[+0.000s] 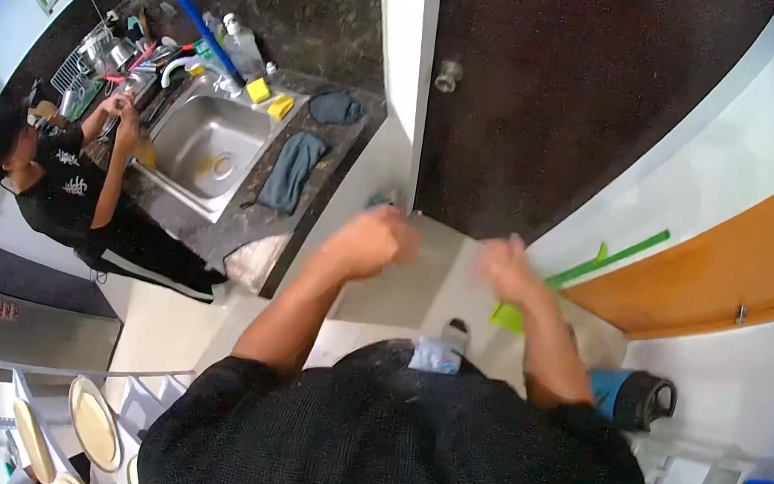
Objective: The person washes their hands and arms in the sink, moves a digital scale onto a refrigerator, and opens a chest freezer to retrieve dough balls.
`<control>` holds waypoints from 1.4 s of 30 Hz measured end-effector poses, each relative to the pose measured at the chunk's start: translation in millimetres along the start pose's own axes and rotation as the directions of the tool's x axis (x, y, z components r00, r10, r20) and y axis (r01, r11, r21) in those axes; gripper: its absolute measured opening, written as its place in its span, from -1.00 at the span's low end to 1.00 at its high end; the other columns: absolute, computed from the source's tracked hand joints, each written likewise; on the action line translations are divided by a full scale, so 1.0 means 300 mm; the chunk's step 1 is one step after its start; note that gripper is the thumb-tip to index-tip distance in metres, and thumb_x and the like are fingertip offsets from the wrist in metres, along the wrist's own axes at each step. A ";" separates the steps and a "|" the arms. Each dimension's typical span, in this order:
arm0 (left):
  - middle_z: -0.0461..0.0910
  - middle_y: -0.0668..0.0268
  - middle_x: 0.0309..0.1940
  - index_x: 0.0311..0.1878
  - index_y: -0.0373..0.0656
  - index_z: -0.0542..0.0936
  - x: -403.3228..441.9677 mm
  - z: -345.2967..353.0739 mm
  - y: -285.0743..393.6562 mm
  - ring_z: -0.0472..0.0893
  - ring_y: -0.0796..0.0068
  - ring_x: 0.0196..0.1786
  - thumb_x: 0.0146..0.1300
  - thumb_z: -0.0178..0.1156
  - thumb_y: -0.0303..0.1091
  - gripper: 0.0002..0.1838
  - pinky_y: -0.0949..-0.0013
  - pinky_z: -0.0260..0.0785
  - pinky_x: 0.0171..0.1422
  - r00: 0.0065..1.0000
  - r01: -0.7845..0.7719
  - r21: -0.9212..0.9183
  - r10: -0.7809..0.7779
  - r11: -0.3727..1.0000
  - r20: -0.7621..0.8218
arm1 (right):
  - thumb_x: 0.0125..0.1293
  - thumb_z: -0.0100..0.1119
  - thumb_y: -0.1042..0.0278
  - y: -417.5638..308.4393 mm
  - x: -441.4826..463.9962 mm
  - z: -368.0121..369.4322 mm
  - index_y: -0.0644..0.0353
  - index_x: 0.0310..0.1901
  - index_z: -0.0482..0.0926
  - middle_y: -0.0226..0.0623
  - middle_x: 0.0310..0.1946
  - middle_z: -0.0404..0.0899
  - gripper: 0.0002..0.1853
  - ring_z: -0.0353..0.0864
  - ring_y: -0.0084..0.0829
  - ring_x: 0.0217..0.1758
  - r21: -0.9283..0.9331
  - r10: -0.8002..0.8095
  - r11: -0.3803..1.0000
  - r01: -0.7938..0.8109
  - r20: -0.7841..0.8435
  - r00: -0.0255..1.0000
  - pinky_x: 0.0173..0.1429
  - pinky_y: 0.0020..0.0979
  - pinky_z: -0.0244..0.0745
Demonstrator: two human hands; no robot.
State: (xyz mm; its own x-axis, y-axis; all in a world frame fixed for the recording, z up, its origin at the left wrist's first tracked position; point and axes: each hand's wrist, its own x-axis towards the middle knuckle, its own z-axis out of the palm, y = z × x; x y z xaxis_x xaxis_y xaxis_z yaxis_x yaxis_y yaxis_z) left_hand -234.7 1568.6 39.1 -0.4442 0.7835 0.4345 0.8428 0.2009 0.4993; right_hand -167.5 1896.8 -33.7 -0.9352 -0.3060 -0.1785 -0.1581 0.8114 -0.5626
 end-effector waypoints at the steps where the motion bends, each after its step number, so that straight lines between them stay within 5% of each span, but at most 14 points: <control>1: 0.78 0.13 -0.16 -0.28 -0.20 0.68 0.043 0.003 0.010 0.76 0.12 -0.20 0.02 0.18 -0.66 -0.78 0.10 0.61 -0.11 0.979 -0.188 -0.083 0.193 0.979 0.059 | 0.42 0.18 0.38 0.047 -0.027 -0.014 0.21 0.24 0.60 -0.04 -0.01 0.78 -0.62 0.79 -0.20 -0.02 0.126 -0.172 0.981 0.149 0.203 0.964 0.19 -0.15 0.64; 2: 0.78 0.13 -0.16 -0.28 -0.20 0.68 0.077 -0.010 0.011 0.76 0.12 -0.20 0.02 0.18 -0.66 -0.78 0.10 0.61 -0.11 0.979 -0.192 -0.074 0.197 0.979 0.054 | 0.42 0.18 0.38 0.051 -0.067 -0.043 0.21 0.24 0.60 -0.04 -0.01 0.78 -0.62 0.79 -0.20 -0.02 0.118 -0.178 0.981 0.157 0.199 0.964 0.19 -0.15 0.64; 3: 0.78 0.12 -0.14 -0.35 -0.23 0.69 0.080 -0.034 0.015 0.76 0.15 -0.11 0.02 0.17 -0.73 -0.79 0.17 0.61 0.00 0.990 -0.010 -0.154 -0.013 0.988 -0.144 | 0.41 0.18 0.41 0.051 -0.127 -0.056 0.23 0.22 0.62 -0.05 0.00 0.78 -0.63 0.79 -0.20 0.00 0.511 -0.044 0.859 0.027 0.021 0.999 0.20 -0.19 0.64; 4: 0.78 0.10 -0.11 -0.41 -0.27 0.69 0.073 -0.052 0.021 0.76 0.18 -0.02 0.01 0.16 -0.80 -0.78 0.24 0.61 0.11 0.919 0.162 -0.271 -0.245 0.949 -0.309 | 0.41 0.19 0.44 0.062 -0.177 -0.060 0.25 0.20 0.64 -0.06 0.01 0.77 -0.65 0.79 -0.21 0.03 0.827 0.160 0.561 -0.030 -0.073 0.984 0.21 -0.23 0.63; 5: 0.78 0.12 -0.11 -0.37 -0.28 0.69 0.081 -0.087 -0.001 0.76 0.18 -0.03 0.03 0.11 -0.82 -0.74 0.25 0.60 0.10 0.914 0.219 -0.172 -0.264 0.960 -0.308 | 0.41 0.19 0.44 0.119 -0.218 -0.047 0.25 0.20 0.64 -0.06 0.01 0.77 -0.65 0.79 -0.21 0.03 0.834 0.165 0.549 -0.050 -0.049 0.985 0.21 -0.23 0.63; 8: 0.78 0.12 -0.12 -0.31 -0.27 0.70 0.157 -0.080 -0.009 0.76 0.14 -0.03 0.03 0.07 -0.82 -0.70 0.22 0.61 0.09 0.907 0.313 -0.095 -0.327 0.945 -0.266 | 0.41 0.12 0.52 0.336 -0.294 -0.074 0.27 0.13 0.66 -0.08 0.02 0.77 -0.70 0.77 -0.24 0.07 0.185 0.087 0.982 -0.034 -0.291 0.953 0.17 -0.27 0.61; 11: 0.78 0.09 -0.13 -0.28 -0.21 0.71 0.240 -0.003 0.009 0.77 0.08 -0.04 -0.01 0.10 -0.78 -0.68 0.13 0.62 0.08 0.884 0.407 -0.138 -0.427 0.903 -0.190 | 0.42 0.13 0.51 0.434 -0.317 -0.085 0.29 0.16 0.63 -0.09 0.05 0.76 -0.69 0.76 -0.24 0.07 0.344 0.116 0.938 -0.041 -0.201 0.973 0.17 -0.27 0.61; 14: 0.78 0.12 -0.10 -0.24 -0.19 0.71 0.303 0.143 0.002 0.75 0.05 -0.01 0.07 0.18 -0.67 -0.76 0.12 0.61 0.13 0.951 0.306 0.012 -0.307 0.952 0.048 | 0.42 0.15 0.50 0.475 -0.284 -0.075 0.30 0.19 0.61 -0.09 0.07 0.75 -0.67 0.76 -0.24 0.08 0.470 0.098 0.883 -0.026 -0.130 0.987 0.19 -0.28 0.61; 18: 0.78 0.15 -0.13 -0.15 -0.22 0.70 0.388 0.223 0.047 0.75 0.06 -0.06 0.21 0.29 -0.58 -0.85 0.14 0.61 0.09 0.967 0.238 -0.023 -0.235 0.971 0.097 | 0.42 0.20 0.45 0.490 -0.182 -0.114 0.30 0.22 0.61 -0.07 0.09 0.75 -0.64 0.76 -0.23 0.09 0.518 0.001 0.855 0.034 -0.068 0.998 0.22 -0.26 0.62; 23: 0.77 0.18 -0.18 -0.15 -0.20 0.69 0.337 0.158 0.107 0.74 0.08 -0.10 0.24 0.40 -0.47 -0.86 0.13 0.59 0.01 0.897 0.439 -0.004 -0.438 0.898 0.048 | 0.43 0.21 0.41 0.478 -0.040 -0.137 0.30 0.25 0.60 -0.05 0.08 0.74 -0.61 0.75 -0.26 0.10 0.441 -0.185 0.892 0.104 0.144 0.972 0.22 -0.28 0.63; 26: 0.76 0.20 -0.24 -0.21 -0.19 0.67 0.232 0.122 0.151 0.73 0.07 -0.14 0.24 0.47 -0.38 -0.84 0.12 0.57 -0.06 0.728 0.676 0.056 -0.678 0.735 0.104 | 0.45 0.20 0.44 0.451 0.067 -0.128 0.30 0.25 0.60 -0.12 0.07 0.74 -0.63 0.73 -0.35 0.10 0.508 -0.255 0.857 0.085 0.276 0.927 0.23 -0.33 0.60; 31: 0.77 0.18 -0.25 -0.17 -0.18 0.71 0.010 0.097 0.259 0.72 0.07 -0.15 0.30 0.43 -0.32 -0.84 0.10 0.57 -0.06 0.562 0.827 -0.007 -0.827 0.562 -0.002 | 0.50 0.20 0.48 0.285 0.287 -0.065 0.31 0.23 0.60 -0.27 0.05 0.72 -0.68 0.67 -0.51 0.12 0.713 -0.353 0.696 -0.089 0.447 0.822 0.25 -0.43 0.55; 33: 0.76 0.16 -0.27 -0.16 -0.12 0.75 -0.090 0.110 0.290 0.71 0.03 -0.19 0.32 0.38 -0.27 -0.85 0.04 0.56 -0.08 0.586 0.808 0.032 -0.797 0.588 -0.145 | 0.51 0.20 0.47 0.175 0.352 -0.023 0.31 0.23 0.60 -0.28 0.06 0.71 -0.68 0.66 -0.52 0.14 0.734 -0.401 0.670 -0.116 0.488 0.775 0.25 -0.44 0.55; 42: 0.79 0.19 -0.14 -0.02 -0.06 0.77 -0.504 0.074 0.517 0.73 0.10 -0.07 0.40 0.32 -0.26 -0.81 0.09 0.58 0.04 0.379 0.913 -0.049 -0.889 0.404 -0.257 | 0.47 0.25 0.45 -0.413 0.406 0.178 0.31 0.19 0.60 -0.23 0.05 0.71 -0.69 0.67 -0.47 0.12 0.633 -0.572 0.759 0.153 0.537 0.620 0.23 -0.39 0.58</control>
State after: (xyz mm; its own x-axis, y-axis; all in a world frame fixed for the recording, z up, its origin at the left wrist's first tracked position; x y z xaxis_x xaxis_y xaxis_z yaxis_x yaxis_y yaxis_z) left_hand -30.1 1494.4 34.4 -0.9958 -0.0327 -0.0859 -0.0801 0.7680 0.6355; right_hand -245.0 1732.4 -28.8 -0.3193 -0.9214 -0.2217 -0.0624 0.2539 -0.9652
